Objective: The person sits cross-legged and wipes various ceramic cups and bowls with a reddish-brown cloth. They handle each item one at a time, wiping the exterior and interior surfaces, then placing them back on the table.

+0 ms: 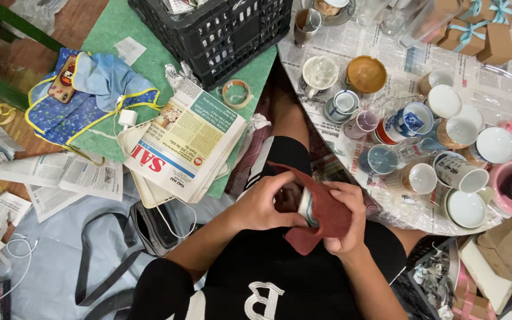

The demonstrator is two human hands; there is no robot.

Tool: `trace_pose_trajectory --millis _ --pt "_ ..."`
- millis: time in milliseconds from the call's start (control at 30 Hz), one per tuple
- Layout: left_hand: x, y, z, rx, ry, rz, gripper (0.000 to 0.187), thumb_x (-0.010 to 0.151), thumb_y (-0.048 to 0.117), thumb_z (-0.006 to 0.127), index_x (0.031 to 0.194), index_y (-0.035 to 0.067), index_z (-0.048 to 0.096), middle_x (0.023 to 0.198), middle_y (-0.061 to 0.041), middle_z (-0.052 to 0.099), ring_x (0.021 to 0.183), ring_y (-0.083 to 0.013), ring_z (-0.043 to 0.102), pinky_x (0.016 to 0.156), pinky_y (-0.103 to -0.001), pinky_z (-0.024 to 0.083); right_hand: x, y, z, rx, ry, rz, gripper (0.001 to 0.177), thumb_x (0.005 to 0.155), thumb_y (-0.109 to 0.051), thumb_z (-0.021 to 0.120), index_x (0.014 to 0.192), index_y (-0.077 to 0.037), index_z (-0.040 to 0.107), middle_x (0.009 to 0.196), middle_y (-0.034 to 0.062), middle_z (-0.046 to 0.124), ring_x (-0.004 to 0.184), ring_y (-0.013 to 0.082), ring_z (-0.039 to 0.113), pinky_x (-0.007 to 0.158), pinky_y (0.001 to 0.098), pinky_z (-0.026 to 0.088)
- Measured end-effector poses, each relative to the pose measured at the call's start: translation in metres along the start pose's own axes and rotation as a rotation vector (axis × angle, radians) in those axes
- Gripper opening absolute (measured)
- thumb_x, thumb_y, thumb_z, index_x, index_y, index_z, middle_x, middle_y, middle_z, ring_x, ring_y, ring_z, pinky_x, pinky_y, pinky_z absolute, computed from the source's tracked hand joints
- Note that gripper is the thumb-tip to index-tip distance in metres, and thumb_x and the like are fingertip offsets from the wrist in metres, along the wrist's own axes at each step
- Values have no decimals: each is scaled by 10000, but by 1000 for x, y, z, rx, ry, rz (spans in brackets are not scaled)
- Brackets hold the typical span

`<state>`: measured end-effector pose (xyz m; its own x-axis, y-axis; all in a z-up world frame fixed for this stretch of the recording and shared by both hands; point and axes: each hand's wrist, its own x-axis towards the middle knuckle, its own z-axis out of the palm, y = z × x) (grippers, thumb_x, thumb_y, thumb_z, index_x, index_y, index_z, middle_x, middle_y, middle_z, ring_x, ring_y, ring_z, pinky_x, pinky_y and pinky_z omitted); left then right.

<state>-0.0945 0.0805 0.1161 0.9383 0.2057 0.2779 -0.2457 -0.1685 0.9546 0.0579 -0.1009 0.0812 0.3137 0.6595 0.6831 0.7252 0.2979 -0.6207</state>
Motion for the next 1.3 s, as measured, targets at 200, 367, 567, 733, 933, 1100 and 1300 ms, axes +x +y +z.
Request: trace_pose_trajectory --millis 200,367,567,733,933,1100,1300 --pt "2 5 3 76 -18 93 737 750 320 918 1316 -9 579 1101 -123 743 993 -226 757 893 -339 588 -8 1 -2 86 20 82 719 1001 -686 472 1327 -46 448 1284 231 557 1124 310 647 948 413 575" --pt "6 1 5 299 51 288 824 678 290 945 1339 -8 555 1229 -169 668 1150 -338 676 1009 -406 538 -15 -2 1 282 63 226 714 1022 -678 477 1335 -38 435 1284 195 551 1179 281 609 1034 412 537" --pt "6 -7 7 485 61 472 733 710 158 899 1367 112 575 1349 -103 600 1231 -334 630 1069 -425 535 -16 -11 -7 461 73 597 760 975 -637 506 1375 6 439 1277 148 558 1156 219 573 1022 359 473" --pt "12 -4 10 569 57 532 657 782 109 883 1361 214 589 1409 -62 596 1257 -301 634 1085 -425 531 -18 -11 -16 463 34 715 751 961 -600 522 1392 12 461 1246 116 572 1158 191 563 1025 339 453" --pt "13 2 9 309 46 409 666 801 284 816 1358 26 558 1378 -150 576 1258 -340 614 1074 -434 503 -33 -2 -8 370 182 556 814 966 -628 567 1428 23 406 1312 135 542 1222 203 529 1090 351 412" --pt "16 -15 14 240 12 45 587 900 470 747 1271 25 649 1049 -112 741 959 -232 746 882 -327 579 -40 6 -4 144 162 219 769 964 -631 627 1403 -35 415 1397 206 521 1283 293 558 1123 429 462" --pt "16 -17 15 176 -70 -99 701 783 502 757 1271 5 676 931 -108 755 769 -199 741 705 -314 577 -35 12 -4 -82 74 -34 765 906 -688 635 1362 -96 471 1364 241 522 1211 355 621 1011 448 563"
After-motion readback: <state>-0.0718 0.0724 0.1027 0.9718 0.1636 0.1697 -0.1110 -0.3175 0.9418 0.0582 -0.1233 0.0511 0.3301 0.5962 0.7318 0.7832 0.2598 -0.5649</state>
